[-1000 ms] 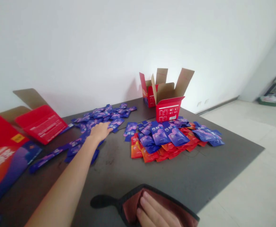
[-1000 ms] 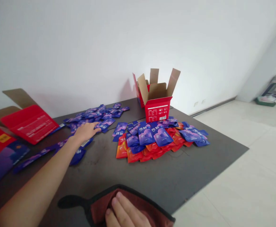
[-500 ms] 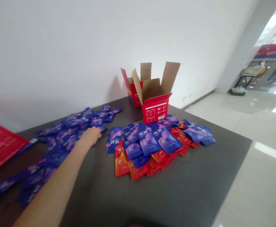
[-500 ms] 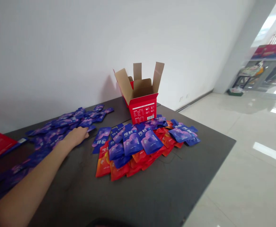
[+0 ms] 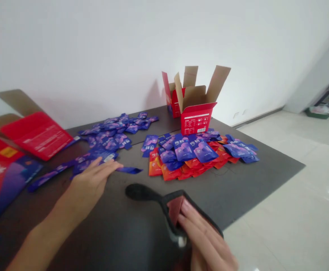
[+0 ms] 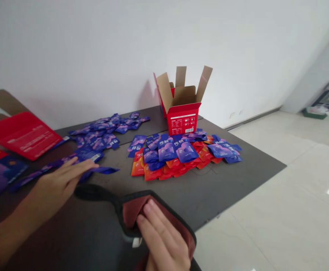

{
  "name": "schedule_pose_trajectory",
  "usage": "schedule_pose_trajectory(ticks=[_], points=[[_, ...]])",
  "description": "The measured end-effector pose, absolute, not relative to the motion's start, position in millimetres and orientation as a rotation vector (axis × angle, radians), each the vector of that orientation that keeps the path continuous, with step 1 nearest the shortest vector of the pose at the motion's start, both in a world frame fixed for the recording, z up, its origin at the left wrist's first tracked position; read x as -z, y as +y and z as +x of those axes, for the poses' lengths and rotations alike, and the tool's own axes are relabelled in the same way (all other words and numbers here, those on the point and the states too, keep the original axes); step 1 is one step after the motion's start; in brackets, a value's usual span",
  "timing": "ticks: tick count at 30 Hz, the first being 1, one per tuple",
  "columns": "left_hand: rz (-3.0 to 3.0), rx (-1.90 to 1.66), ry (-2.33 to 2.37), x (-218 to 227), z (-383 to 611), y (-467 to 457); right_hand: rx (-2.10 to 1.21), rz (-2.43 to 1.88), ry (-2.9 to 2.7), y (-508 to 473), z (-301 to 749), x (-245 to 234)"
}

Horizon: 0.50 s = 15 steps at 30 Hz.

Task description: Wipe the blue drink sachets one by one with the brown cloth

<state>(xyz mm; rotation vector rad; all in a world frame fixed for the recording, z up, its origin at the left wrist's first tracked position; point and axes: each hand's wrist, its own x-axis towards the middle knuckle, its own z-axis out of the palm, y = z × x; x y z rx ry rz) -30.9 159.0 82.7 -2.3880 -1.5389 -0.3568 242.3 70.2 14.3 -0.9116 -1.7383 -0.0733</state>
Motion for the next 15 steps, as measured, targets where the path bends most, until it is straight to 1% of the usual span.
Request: schedule_pose_trajectory(ticks=[3, 8, 11, 15], points=[[-2.507, 0.467, -1.389, -55.3, -36.2, 99.6, -0.042, -0.869, -1.711, 73.2, 249.8, -27.2], [-2.526, 0.406, -1.436, -15.0, -40.8, 48.7, -0.084, -0.849, -1.694, 70.6, 244.9, -36.5], [-2.467, 0.327, -1.469, -10.6, -35.9, 32.5, -0.125, -0.848, -1.744, 68.3, 238.9, -36.9], [-2.321, 0.222, -1.358, -20.7, -7.2, 18.7, -0.176, -0.826, -1.84, 74.2, 230.0, -38.1]])
